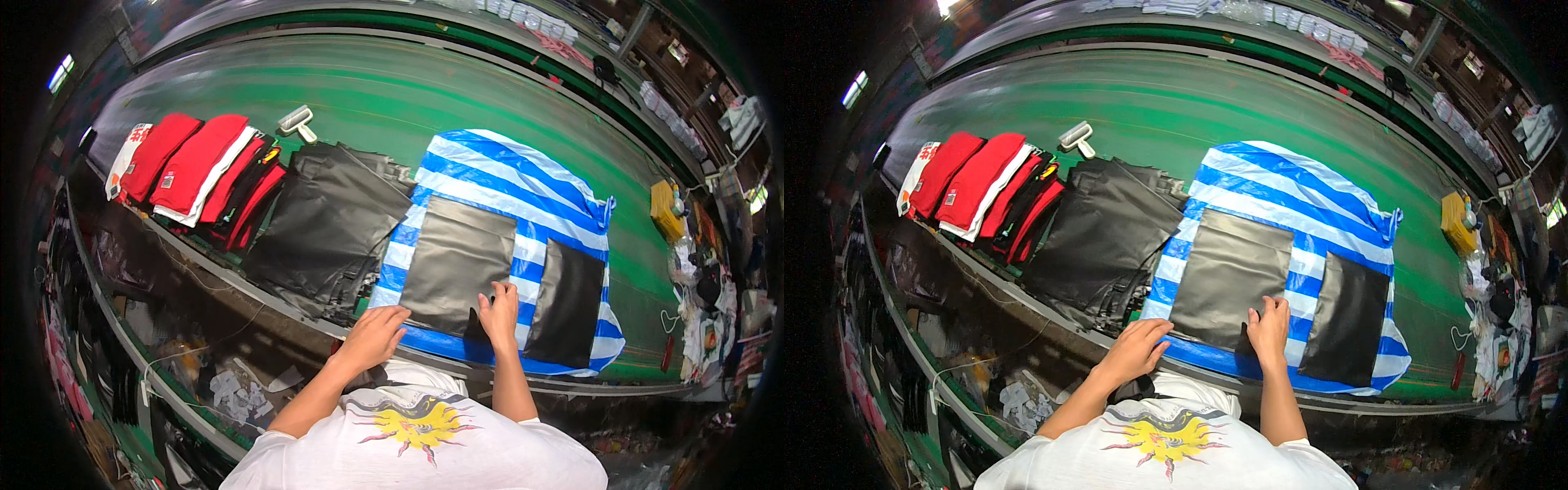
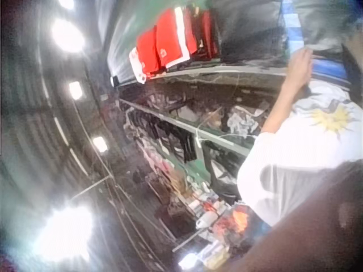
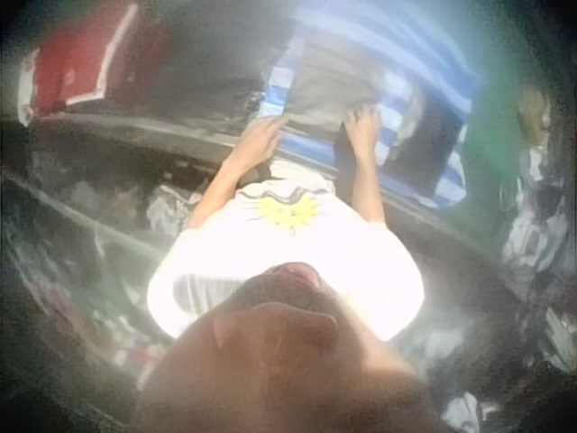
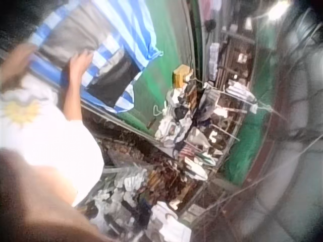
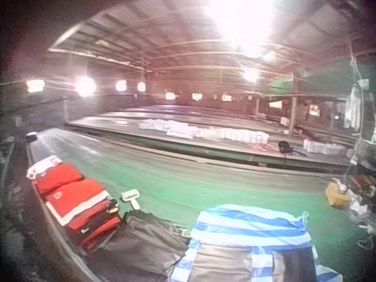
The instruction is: The person folds various t-shirts and places them into black plastic bags on a green conveyor belt. The person handles white, red, and black shirts, folding each one and inserting it into a bag before moving to the next item.
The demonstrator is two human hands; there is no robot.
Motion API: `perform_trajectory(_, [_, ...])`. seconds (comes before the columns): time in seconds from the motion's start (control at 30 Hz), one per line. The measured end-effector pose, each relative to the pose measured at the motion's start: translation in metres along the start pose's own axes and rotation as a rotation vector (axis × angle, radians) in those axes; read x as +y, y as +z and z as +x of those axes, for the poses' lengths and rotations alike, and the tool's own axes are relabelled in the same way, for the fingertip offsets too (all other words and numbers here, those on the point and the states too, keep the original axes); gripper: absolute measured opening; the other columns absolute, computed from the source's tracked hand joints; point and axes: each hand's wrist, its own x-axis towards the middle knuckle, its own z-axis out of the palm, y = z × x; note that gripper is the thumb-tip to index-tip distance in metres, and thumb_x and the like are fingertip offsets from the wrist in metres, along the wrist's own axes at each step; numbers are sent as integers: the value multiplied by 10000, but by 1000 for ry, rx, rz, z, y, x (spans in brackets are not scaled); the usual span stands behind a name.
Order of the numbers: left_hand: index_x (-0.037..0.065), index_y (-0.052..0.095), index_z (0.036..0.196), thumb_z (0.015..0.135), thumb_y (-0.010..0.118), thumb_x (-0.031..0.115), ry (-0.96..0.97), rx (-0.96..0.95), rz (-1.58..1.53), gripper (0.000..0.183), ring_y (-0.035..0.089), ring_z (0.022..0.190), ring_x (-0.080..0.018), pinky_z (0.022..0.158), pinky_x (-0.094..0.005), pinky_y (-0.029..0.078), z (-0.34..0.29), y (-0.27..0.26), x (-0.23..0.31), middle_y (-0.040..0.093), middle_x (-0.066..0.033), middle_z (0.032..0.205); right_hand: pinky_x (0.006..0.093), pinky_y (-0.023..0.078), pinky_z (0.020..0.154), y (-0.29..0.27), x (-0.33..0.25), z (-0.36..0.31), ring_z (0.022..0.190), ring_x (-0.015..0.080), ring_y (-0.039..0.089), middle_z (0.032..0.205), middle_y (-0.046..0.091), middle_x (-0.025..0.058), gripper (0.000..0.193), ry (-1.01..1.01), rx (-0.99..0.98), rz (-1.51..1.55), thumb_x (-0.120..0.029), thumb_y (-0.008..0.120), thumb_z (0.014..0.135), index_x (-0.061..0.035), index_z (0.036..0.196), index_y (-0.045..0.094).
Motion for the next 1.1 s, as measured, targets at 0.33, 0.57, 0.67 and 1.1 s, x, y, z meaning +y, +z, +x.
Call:
perform_trajectory(0.33, [-22,655,1200,891,711,89,200,304,72,333,654,1092,-331,983,-456,498,-6,-153,-71,668,-160,1212,434,506,904,25,-163,28,1018,348,642,1060,696,149,208,-198,126,216,-148,739,892,-13,1050,724])
perform_trajectory(0.57, [-23,672,1158,860,730,79,315,438,170,320,662,1077,-334,962,-463,517,-30,-305,-134,672,-154,1173,360,551,788,85,-361,53,930,273,694,1014,729,125,160,-321,-95,534,-141,713,930,-13,1019,744])
perform_trajectory(0.67, [-26,669,1143,854,735,73,323,466,197,312,663,1056,-341,938,-466,523,-36,-356,-167,672,-156,1162,340,556,784,110,-432,66,899,231,707,1012,741,127,196,-332,-124,603,-144,714,938,-2,1070,737])
perform_trajectory(1.1, [-19,666,1168,887,708,98,286,263,131,308,641,1100,-326,958,-442,496,-23,-407,-276,651,-165,1204,340,534,840,215,-551,186,917,207,682,1047,738,191,564,-152,-22,558,-382,731,936,93,1235,674])
